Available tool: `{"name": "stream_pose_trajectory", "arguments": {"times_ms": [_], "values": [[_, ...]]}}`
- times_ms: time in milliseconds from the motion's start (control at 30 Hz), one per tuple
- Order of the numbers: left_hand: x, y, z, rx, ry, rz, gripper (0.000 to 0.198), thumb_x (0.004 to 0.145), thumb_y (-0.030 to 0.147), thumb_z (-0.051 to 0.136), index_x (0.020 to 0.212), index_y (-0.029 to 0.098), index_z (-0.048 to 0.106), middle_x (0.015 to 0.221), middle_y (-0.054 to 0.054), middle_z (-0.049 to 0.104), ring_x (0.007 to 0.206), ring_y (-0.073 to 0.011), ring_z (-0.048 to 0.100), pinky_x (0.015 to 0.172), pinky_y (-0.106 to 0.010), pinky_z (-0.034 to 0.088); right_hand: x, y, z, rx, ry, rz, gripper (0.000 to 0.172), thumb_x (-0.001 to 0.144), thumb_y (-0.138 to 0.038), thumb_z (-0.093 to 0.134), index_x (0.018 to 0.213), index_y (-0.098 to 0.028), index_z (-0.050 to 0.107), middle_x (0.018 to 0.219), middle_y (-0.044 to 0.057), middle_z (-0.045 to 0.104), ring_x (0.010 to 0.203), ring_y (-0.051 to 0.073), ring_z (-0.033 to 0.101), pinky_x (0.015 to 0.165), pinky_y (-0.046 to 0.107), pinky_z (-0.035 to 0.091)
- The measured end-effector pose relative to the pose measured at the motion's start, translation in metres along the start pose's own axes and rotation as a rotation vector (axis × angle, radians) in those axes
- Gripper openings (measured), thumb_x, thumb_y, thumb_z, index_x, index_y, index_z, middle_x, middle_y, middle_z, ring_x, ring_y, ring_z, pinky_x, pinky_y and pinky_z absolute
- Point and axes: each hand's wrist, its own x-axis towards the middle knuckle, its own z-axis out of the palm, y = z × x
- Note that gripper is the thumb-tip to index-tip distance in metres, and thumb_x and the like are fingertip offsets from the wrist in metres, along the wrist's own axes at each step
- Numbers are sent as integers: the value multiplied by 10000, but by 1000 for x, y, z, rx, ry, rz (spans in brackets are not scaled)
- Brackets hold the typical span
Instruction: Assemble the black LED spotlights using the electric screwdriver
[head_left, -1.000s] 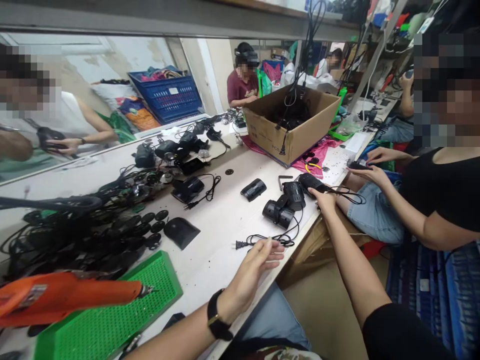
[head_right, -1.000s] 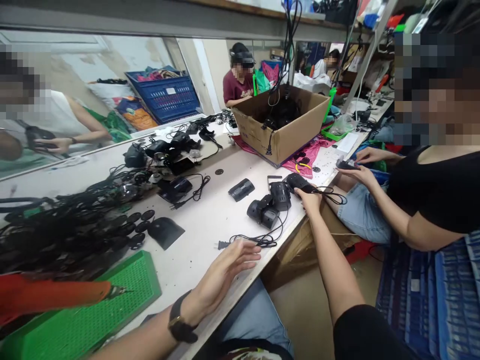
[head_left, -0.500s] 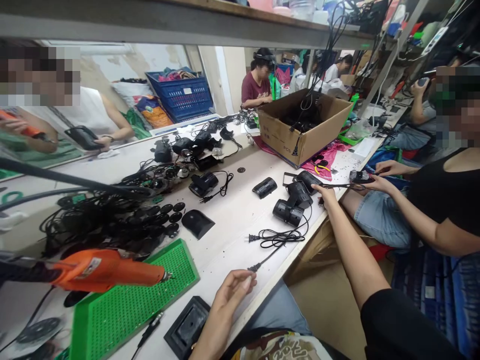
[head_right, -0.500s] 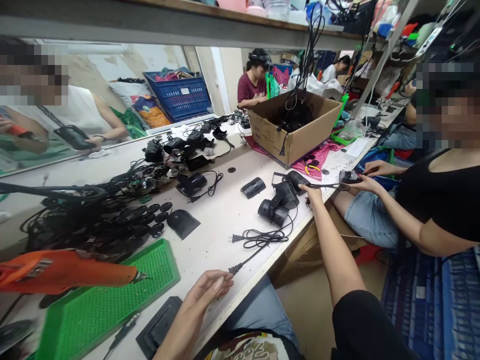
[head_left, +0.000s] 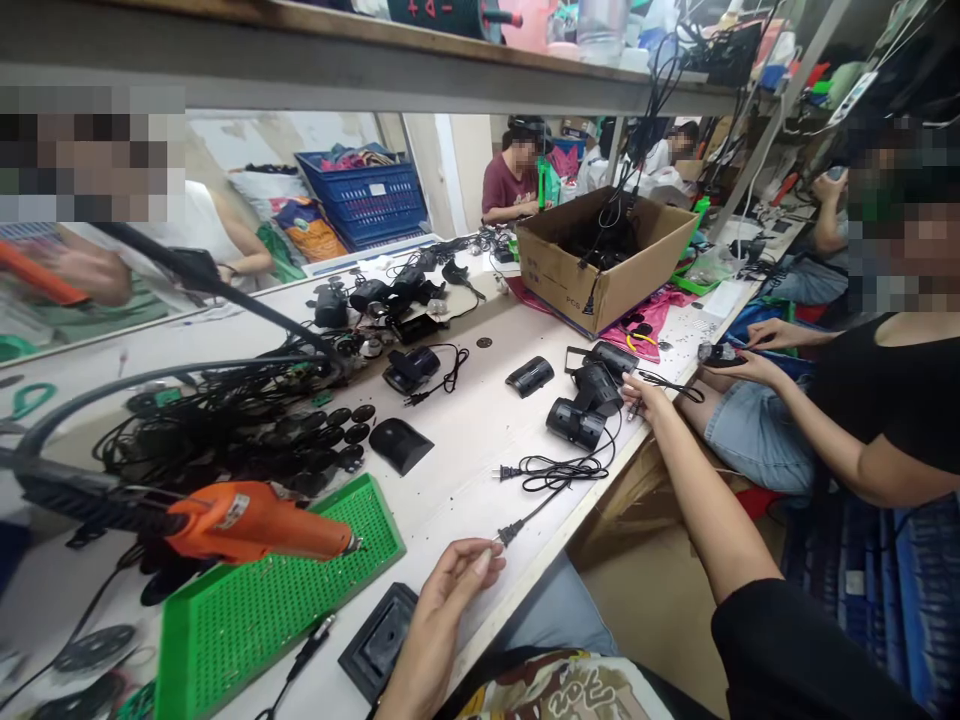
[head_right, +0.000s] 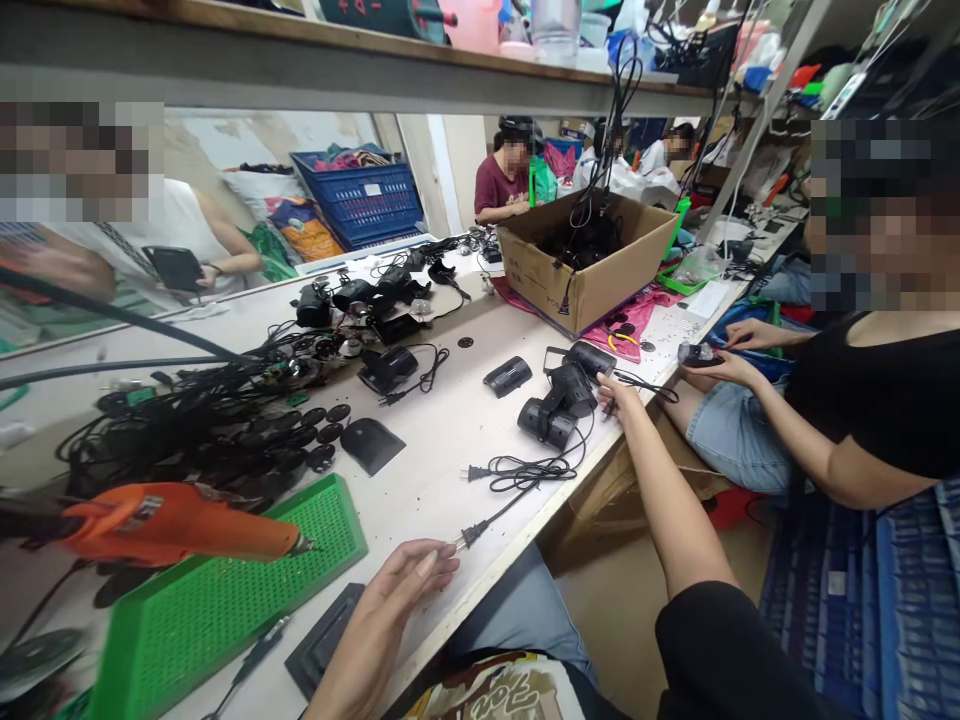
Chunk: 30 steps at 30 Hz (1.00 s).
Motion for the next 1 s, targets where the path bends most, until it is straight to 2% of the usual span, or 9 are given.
{"name": "stream_pose_trajectory", "arguments": {"times_ms": [100, 233, 367, 533, 667, 767, 1000], "values": [[-1, 0, -3, 0, 0, 0, 539, 791, 657, 803, 1053, 194, 719, 1201, -126, 761, 1130, -312, 707, 1072, -447, 490, -5, 8, -4, 35, -21, 90, 402, 992, -397, 667, 1322, -172, 626, 1323, 105, 663, 1135, 234, 685, 955, 457, 612], [-1, 0, -4, -4, 12, -15, 548, 768, 661, 822, 1040, 195, 726, 1185, -116, 761, 1110, -295, 707, 1041, -411, 497, -17, 22, -7, 87, -27, 119, 403, 993, -397, 666, 1325, -172, 625, 1328, 106, 661, 1140, 235, 683, 959, 458, 611], [-2, 1, -1, -1, -7, -13, 512, 781, 636, 822, 1042, 205, 733, 1149, -102, 770, 1079, -272, 708, 1028, -388, 508, -28, 32, -4, 136, -17, 85, 396, 994, -397, 665, 1317, -171, 629, 1319, 105, 665, 1130, 231, 686, 953, 452, 613], [-2, 1, -1, 2, -17, -11, 498, 790, 625, 817, 1042, 204, 734, 1155, -105, 767, 1089, -275, 709, 1032, -388, 509, -45, 49, 0, 116, 94, -33, 396, 996, -399, 661, 1319, -173, 628, 1318, 103, 665, 1127, 230, 687, 950, 451, 614], [-3, 1, -2, 3, -21, -16, 474, 800, 609, 813, 1039, 207, 734, 1156, -103, 766, 1092, -277, 711, 1047, -393, 501, -61, 66, 5, -33, 213, -183, 415, 998, -407, 656, 1341, -176, 616, 1342, 108, 655, 1148, 238, 681, 965, 462, 609], [-4, 2, -3, 8, -31, -11, 461, 812, 608, 803, 1040, 213, 735, 1150, -99, 767, 1100, -283, 712, 1049, -395, 499, -72, 75, 8, -226, 252, -290, 418, 995, -407, 659, 1343, -179, 617, 1362, 110, 647, 1180, 248, 671, 993, 482, 596], [-8, 3, -10, 29, -26, -1, 457, 819, 608, 792, 1040, 212, 731, 1157, -105, 759, 1097, -283, 707, 1038, -389, 499, -83, 63, 3, -735, 284, -389, 400, 987, -392, 671, 1322, -177, 636, 1405, 116, 630, 1269, 274, 631, 1074, 529, 547]]}}
